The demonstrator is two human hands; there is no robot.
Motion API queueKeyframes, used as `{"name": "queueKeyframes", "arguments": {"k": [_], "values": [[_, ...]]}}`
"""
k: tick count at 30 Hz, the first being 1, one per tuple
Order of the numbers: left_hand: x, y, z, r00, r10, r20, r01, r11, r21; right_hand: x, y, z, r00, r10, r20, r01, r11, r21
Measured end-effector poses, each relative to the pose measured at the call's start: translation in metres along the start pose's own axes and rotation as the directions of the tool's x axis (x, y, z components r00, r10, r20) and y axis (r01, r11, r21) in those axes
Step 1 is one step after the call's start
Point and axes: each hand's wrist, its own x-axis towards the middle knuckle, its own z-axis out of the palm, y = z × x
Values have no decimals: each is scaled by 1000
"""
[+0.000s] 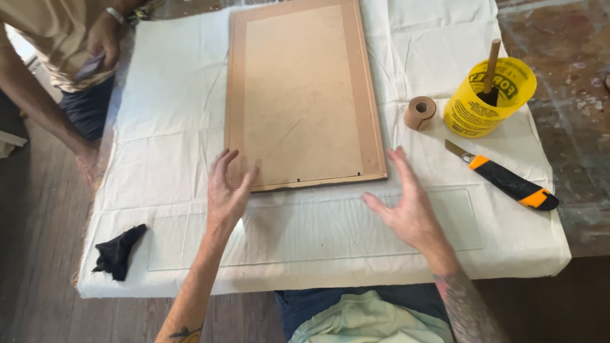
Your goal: Applying adhesive tape and finishing the back of a wooden picture frame
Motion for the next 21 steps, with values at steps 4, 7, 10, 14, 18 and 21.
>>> {"name": "queueKeyframes", "arguments": {"k": [4,7,10,14,18,21], "values": [[6,28,43,915,395,87,-391,919,-58,-22,15,-47,989,-126,-75,128,992,23],[9,84,92,827,468,311,-434,884,-176,-46,22,-76,993,-37,-110,43,998,56],[26,139,148,699,531,479,-544,829,-126,-73,20,-94,989,108,-104,-95,988,121],[71,164,231,511,635,579,-781,625,5,-102,34,-109,969,157,-189,-126,978,167],[110,175,263,385,534,752,-865,494,92,-113,41,-119,965,135,-224,-108,986,127],[112,170,282,350,523,777,-880,468,81,-111,43,-120,966,158,-203,-135,983,122]]}}
